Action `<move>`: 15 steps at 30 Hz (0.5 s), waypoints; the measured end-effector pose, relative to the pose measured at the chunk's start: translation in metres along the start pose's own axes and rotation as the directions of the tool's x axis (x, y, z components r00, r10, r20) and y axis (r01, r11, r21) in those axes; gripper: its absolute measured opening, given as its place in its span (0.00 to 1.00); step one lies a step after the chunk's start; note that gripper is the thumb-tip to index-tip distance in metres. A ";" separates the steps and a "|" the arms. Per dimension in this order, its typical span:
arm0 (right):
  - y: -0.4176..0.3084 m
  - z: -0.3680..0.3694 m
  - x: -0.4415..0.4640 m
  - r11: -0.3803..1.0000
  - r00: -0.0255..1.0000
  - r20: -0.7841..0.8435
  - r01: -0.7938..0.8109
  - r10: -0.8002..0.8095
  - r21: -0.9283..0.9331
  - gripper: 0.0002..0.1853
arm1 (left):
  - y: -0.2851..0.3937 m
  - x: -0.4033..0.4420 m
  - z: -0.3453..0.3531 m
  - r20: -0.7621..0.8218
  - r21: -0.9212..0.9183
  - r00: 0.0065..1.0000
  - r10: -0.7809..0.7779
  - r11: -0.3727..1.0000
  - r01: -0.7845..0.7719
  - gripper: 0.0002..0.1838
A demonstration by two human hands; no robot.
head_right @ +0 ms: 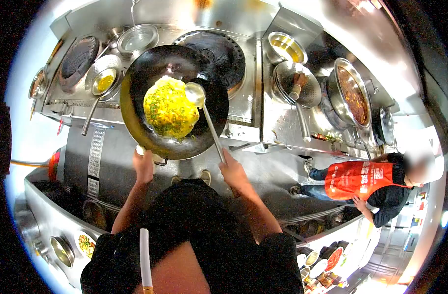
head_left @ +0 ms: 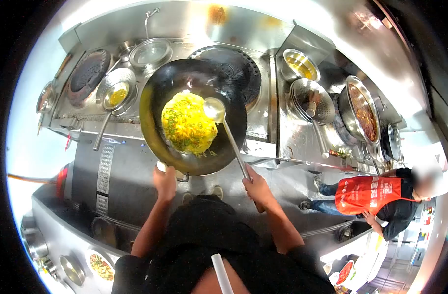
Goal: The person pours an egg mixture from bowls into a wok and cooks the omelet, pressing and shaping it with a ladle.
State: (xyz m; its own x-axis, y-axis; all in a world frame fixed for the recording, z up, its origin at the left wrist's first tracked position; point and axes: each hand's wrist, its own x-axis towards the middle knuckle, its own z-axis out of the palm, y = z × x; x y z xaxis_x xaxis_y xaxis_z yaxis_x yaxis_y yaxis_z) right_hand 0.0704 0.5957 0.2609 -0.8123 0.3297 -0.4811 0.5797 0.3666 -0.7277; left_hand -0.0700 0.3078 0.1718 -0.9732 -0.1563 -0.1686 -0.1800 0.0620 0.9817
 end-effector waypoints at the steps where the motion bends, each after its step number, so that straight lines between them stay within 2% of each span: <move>1: 0.002 0.001 0.004 0.998 0.999 -0.009 0.039 -0.040 -0.044 0.33 | 0.002 -0.001 0.001 0.009 0.004 1.000 0.016 1.000 -0.016 0.14; 2: 0.003 0.002 0.008 0.993 0.997 -0.016 0.078 -0.080 -0.089 0.33 | 0.005 -0.004 0.003 -0.037 0.012 0.999 -0.015 1.000 0.015 0.16; 5: -0.005 0.003 0.011 0.988 0.999 0.007 0.044 -0.043 -0.151 0.33 | -0.005 0.001 0.002 -0.036 0.046 0.999 -0.017 0.999 0.019 0.18; 6: -0.009 0.002 0.012 0.980 0.998 0.004 0.055 -0.055 -0.189 0.33 | -0.008 0.001 0.004 -0.034 -0.017 0.999 -0.016 1.000 0.016 0.18; 9: -0.013 0.004 0.014 0.954 0.993 -0.034 0.101 -0.115 -0.283 0.33 | -0.012 0.003 0.004 -0.087 0.189 0.996 0.010 0.982 0.007 0.19; 13: 0.003 0.009 0.023 0.899 0.976 -0.080 0.151 -0.200 -0.410 0.33 | -0.021 0.007 0.003 -0.032 0.119 0.999 -0.001 0.993 0.004 0.19; 15: 0.007 0.009 0.026 0.889 0.977 -0.093 0.132 -0.190 -0.438 0.34 | -0.015 0.004 0.006 -0.061 0.121 0.998 -0.003 0.993 0.011 0.20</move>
State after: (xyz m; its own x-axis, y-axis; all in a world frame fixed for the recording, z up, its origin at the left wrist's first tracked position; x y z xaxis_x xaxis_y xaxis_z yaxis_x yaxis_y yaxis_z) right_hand 0.0524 0.5991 0.2386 -0.8983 0.3335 -0.2859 0.4366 0.7502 -0.4966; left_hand -0.0717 0.3124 0.1558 -0.9620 -0.2168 -0.1662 -0.2066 0.1793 0.9619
